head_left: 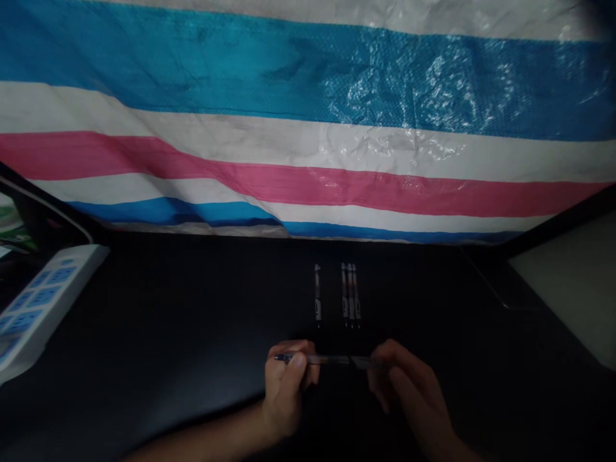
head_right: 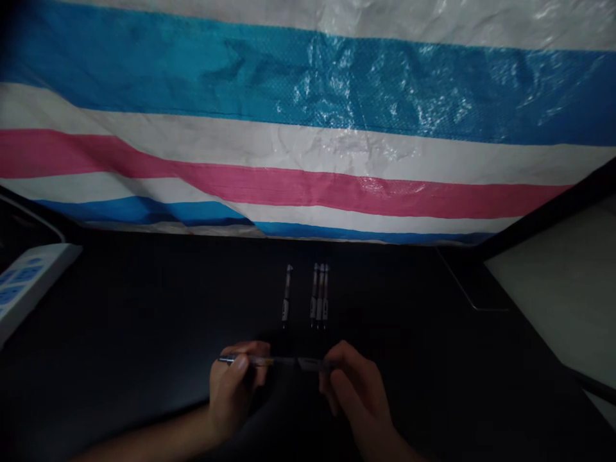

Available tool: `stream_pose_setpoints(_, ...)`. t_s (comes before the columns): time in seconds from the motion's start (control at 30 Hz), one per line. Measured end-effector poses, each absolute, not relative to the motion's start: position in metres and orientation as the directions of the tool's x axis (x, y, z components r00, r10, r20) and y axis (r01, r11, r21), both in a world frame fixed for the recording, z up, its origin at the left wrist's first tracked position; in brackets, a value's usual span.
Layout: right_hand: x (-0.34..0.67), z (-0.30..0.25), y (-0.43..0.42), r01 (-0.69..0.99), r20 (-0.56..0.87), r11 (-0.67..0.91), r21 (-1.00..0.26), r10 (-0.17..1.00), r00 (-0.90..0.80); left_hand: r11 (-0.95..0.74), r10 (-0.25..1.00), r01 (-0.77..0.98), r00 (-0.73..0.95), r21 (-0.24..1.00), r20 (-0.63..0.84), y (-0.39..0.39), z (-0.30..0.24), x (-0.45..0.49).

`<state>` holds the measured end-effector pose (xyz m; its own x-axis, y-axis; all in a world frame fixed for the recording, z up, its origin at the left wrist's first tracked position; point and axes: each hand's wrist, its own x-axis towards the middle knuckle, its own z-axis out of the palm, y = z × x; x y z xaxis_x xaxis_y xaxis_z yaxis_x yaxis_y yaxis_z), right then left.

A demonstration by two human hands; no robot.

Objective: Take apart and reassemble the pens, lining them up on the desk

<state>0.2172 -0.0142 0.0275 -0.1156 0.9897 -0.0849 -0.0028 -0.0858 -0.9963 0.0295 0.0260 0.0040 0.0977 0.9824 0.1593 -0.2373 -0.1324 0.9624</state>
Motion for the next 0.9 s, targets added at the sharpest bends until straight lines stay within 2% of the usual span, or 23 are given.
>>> stream_pose_setpoints(0.1, 0.216, 0.024, -0.017, 0.063, -0.121, -0.116, -0.991, 0.988, -0.093, -0.131, 0.980, -0.246, 0.113, 0.960, 0.162, 0.026, 0.004, 0.030)
stream_pose_setpoints(0.27, 0.212, 0.024, -0.018, -0.067, -0.061, -0.067, -0.995, 0.994, -0.093, -0.134, 0.979, -0.263, 0.113, 0.956, 0.168, 0.026, 0.004, 0.029)
stream_pose_setpoints(0.33, 0.211, 0.027, -0.016, -0.039, -0.057, -0.061, -0.997, 0.993, -0.099, -0.126, 0.979, -0.256, 0.126, 0.958, 0.162, 0.026, 0.003, 0.029)
stream_pose_setpoints(0.47, 0.211, 0.029, -0.012, 0.029, -0.097, -0.097, -0.995, 0.995, -0.004, -0.114, 0.984, -0.274, 0.101, 0.955, 0.146, 0.026, 0.001, 0.030)
stream_pose_setpoints(0.63, 0.213, 0.022, -0.013, -0.119, -0.069, -0.061, -0.991, 0.996, 0.064, -0.096, 0.992, -0.329, 0.043, 0.940, 0.116, 0.028, 0.005, 0.034)
stream_pose_setpoints(0.8, 0.219, 0.020, -0.011, -0.335, -0.001, 0.065, -0.940, 0.981, 0.192, -0.071, 0.995, -0.320, 0.044, 0.945, 0.090, 0.030, 0.007, 0.032)
stream_pose_setpoints(0.9, 0.223, 0.023, -0.009, -0.384, 0.015, 0.136, -0.913, 0.953, 0.302, -0.033, 0.998, -0.304, 0.048, 0.952, 0.050, 0.030, 0.006, 0.030)
